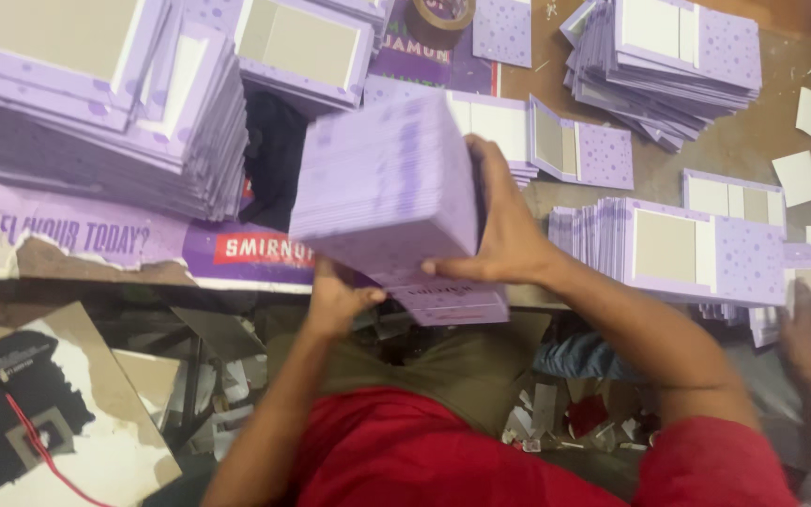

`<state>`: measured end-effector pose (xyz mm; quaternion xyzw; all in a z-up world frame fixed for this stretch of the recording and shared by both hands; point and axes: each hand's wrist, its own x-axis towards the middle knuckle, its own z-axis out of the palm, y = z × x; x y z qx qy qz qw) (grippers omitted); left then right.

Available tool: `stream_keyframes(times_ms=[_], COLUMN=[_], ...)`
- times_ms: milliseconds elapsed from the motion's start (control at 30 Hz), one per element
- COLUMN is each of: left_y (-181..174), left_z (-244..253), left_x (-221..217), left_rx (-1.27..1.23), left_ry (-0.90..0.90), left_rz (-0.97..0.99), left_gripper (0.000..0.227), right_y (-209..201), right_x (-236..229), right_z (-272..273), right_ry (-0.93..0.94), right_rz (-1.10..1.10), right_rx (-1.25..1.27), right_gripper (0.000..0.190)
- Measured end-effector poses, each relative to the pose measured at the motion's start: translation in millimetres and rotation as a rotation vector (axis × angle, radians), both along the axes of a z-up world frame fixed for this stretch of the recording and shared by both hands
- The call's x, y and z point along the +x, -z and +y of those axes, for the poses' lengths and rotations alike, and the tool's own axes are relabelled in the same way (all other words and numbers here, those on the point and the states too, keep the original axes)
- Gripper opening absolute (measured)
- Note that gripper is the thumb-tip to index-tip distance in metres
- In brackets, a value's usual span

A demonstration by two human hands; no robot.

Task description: The person folds purple printed paper sheets by hand on a table, aligning edges and stacking the folded pieces. The person repeatedly picks up sheets, folds them, and places them into a growing stack.

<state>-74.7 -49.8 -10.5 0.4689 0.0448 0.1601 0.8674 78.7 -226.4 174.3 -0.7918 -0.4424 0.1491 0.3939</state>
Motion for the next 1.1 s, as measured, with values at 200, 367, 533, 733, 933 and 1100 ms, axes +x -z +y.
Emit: stream_keyframes(times_ms=[200,367,533,733,933,1100], left_y=[-45.8,-96.5,-91.4,-61.7,-38.8,-12.8], left_z=[45.3,45.5,38.2,35.6,30.4,17.8], left_x=[55.2,77.8,90.4,103.0,98.8,94.7], left_rx=[0.701,0.818,0.948,0.874,0.915,0.997], left_ry=[0.264,0.233,0.253,0.228,0.19,0.22], left_rz=[-0.148,-0.36,-0.293,-0.151,-0.194,-0.056], left_gripper=[0.135,0.155,0.157,0.157,0.163,0.169], right_y=[41.7,79.3,134.3,190.8,173.0,158.5], right_x=[21.6,47.8,50.5,65.5,68.0,62.7], right_z=[-27.3,-59.5,-80.1,-67.4,-62.4,-49.1], right_ry=[-0.015,-0.037,0.05,0.073,0.057,0.035], right_rz=[0.021,0.119,0.152,0.188,0.403,0.401], right_rx=[-0.014,0.258,0.516,0.315,0.517,0.624], right_gripper=[0.106,0.097,0.089,0.081,0.078,0.083])
